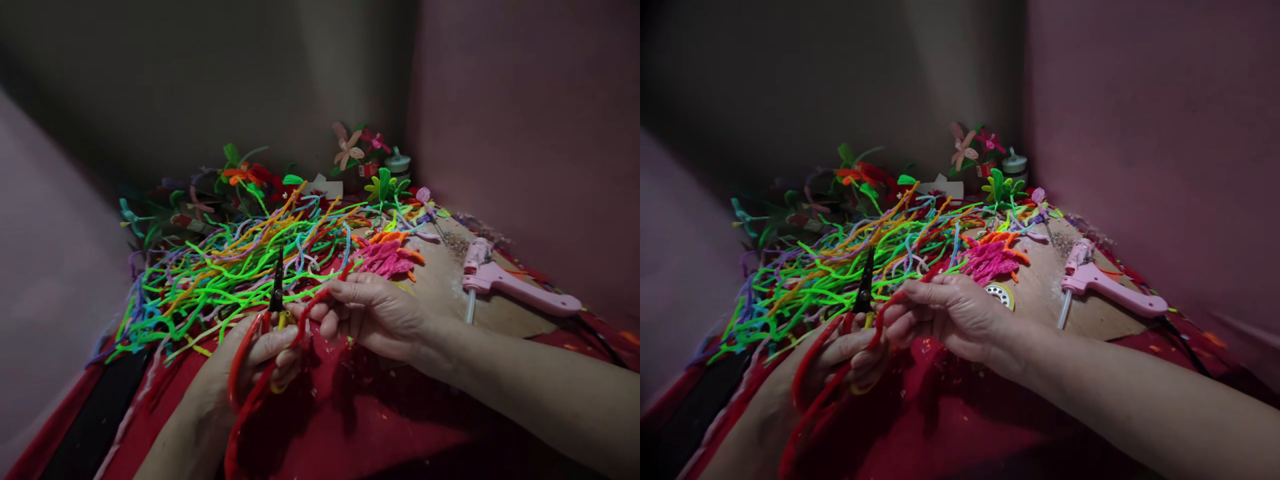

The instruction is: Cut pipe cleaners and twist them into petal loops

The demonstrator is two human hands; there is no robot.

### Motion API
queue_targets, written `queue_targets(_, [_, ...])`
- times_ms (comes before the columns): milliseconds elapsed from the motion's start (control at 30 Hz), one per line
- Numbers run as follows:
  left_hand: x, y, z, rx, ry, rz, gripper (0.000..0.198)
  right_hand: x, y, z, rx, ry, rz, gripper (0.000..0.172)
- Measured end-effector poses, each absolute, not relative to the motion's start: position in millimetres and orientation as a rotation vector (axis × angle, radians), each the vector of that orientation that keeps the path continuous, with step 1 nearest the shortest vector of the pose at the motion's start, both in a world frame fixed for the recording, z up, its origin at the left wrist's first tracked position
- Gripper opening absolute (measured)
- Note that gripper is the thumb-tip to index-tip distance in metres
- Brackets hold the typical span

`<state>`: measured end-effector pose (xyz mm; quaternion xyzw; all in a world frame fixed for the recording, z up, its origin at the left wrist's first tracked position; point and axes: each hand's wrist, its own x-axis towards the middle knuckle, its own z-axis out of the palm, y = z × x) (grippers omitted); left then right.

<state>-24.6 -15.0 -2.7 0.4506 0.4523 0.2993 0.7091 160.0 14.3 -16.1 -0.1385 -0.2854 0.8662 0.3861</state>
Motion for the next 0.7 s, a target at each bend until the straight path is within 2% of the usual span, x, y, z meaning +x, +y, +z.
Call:
queue_targets(233, [-30.1, -13.4, -12.4, 0.994, 0.918, 0.779, 0.035, 162.2, 15.3, -11.2, -0.348, -0.795, 2.151, 0.008])
queue_targets(367, [-28.5, -17.1, -5.9, 1.029, 0.985, 0.809, 0.032, 162.6, 15.1, -9.4, -0.388, -0.84, 2.125, 0.008])
queue_targets(533, [-28.8, -21.2, -3.5, 1.015, 0.985, 0.845, 0.019, 161.5, 14.6, -10.9, -0.4, -0.879, 2.073, 0.006])
queue_targets(700, [-31.7, -19.0, -8.4, 0.972, 0.944, 0.845, 0.024, 161.6, 15.5, -13.4, -0.361, -0.886, 2.068, 0.006])
